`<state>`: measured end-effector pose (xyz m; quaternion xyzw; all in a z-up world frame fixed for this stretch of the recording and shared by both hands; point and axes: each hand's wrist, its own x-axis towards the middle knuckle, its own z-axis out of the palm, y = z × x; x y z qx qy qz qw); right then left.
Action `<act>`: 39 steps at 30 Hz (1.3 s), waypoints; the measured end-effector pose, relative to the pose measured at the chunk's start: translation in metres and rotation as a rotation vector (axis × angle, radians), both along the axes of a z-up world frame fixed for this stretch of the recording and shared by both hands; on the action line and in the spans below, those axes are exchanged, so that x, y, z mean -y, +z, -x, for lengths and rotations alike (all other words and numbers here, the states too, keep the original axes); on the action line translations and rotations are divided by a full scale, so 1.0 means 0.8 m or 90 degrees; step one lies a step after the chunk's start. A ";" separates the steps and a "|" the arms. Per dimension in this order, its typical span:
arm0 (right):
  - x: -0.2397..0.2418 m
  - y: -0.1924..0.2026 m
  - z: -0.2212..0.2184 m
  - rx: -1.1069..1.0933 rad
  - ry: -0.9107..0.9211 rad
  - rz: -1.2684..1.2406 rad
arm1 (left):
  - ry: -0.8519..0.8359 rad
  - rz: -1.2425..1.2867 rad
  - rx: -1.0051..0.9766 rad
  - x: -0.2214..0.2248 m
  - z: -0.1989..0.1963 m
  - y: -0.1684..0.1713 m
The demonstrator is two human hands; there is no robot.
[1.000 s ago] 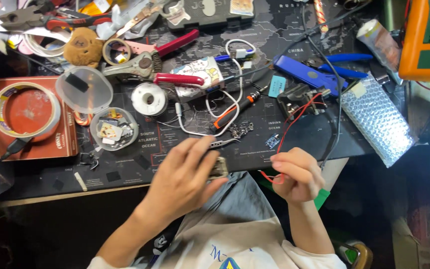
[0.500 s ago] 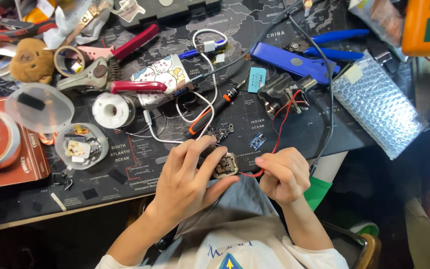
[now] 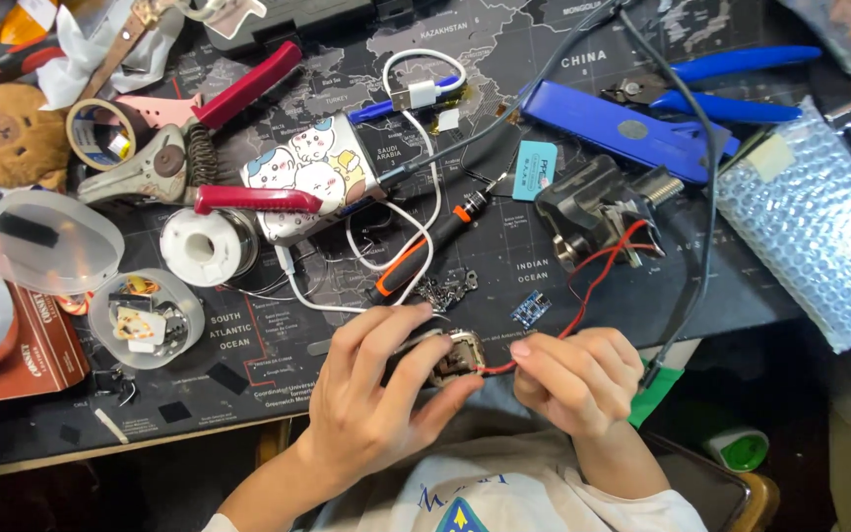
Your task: Soldering wires to a small electronic component on a workbench
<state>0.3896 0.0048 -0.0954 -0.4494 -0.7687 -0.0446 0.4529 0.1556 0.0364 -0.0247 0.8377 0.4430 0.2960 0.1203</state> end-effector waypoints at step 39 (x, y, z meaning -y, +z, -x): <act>0.015 -0.014 -0.009 0.012 -0.004 0.034 | -0.039 0.146 0.132 -0.016 0.006 0.004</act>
